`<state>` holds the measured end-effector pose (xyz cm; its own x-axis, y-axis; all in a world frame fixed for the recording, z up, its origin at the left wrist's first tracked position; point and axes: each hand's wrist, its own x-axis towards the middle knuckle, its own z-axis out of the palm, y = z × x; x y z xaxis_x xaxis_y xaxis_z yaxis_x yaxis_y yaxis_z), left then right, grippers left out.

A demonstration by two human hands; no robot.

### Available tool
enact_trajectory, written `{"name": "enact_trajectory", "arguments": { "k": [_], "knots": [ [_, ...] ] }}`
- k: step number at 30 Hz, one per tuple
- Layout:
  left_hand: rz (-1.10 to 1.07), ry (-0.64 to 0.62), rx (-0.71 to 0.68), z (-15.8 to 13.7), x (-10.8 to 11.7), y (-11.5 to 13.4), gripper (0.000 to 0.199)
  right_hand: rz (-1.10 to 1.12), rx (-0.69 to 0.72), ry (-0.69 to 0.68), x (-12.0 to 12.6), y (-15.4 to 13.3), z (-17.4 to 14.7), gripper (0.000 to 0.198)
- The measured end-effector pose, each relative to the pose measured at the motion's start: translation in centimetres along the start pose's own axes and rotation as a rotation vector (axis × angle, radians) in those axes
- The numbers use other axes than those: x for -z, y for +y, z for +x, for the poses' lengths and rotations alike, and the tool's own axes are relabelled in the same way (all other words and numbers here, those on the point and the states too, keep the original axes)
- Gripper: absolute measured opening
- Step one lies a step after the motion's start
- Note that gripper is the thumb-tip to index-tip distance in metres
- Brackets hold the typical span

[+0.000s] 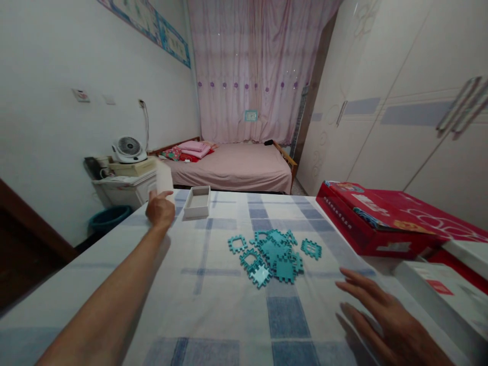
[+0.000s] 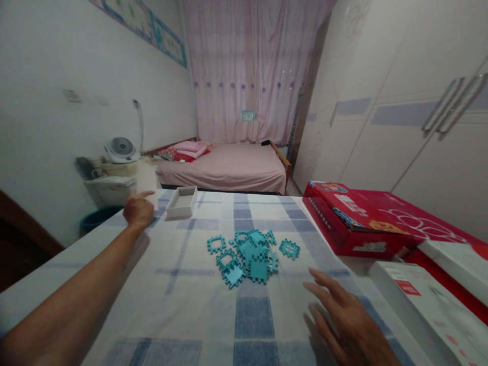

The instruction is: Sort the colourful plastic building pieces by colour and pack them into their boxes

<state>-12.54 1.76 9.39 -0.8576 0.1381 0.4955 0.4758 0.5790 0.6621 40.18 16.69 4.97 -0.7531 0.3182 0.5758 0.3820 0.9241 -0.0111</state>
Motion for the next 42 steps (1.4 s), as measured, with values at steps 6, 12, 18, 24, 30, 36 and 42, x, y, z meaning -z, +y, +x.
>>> {"name": "enact_trajectory", "arguments": {
  "k": [6,12,18,24,30,36,42],
  "knots": [
    [0.481,-0.265,-0.434,-1.5,-0.4,1.6,0.035,0.030,-0.020,-0.087,-0.8,-1.6,-0.6,0.030],
    [0.661,-0.412,-0.568,-3.3,-1.3,1.5,0.029,0.107,-0.118,-0.194,0.2,-3.0,-1.7,0.028],
    [0.724,-0.351,-0.783,-6.1,4.0,6.1,0.034,0.345,-0.297,-0.233,2.0,-4.8,-0.6,0.033],
    [0.617,-0.274,-0.928,-15.9,9.9,13.2,0.022,0.813,-0.616,-0.119,3.6,-9.1,2.7,0.054],
    [0.141,-0.636,-1.125,-27.2,10.5,18.7,0.024,1.049,-0.845,0.178,3.5,-11.0,2.1,0.077],
    [0.033,-0.682,-1.277,-32.5,9.1,21.1,0.030,1.017,-1.124,0.283,4.8,-7.3,-3.4,0.074],
    [-0.397,-0.616,-0.807,-27.2,7.3,18.1,0.028,0.485,-1.095,0.225,6.5,-3.8,-8.0,0.057]
  ]
}}
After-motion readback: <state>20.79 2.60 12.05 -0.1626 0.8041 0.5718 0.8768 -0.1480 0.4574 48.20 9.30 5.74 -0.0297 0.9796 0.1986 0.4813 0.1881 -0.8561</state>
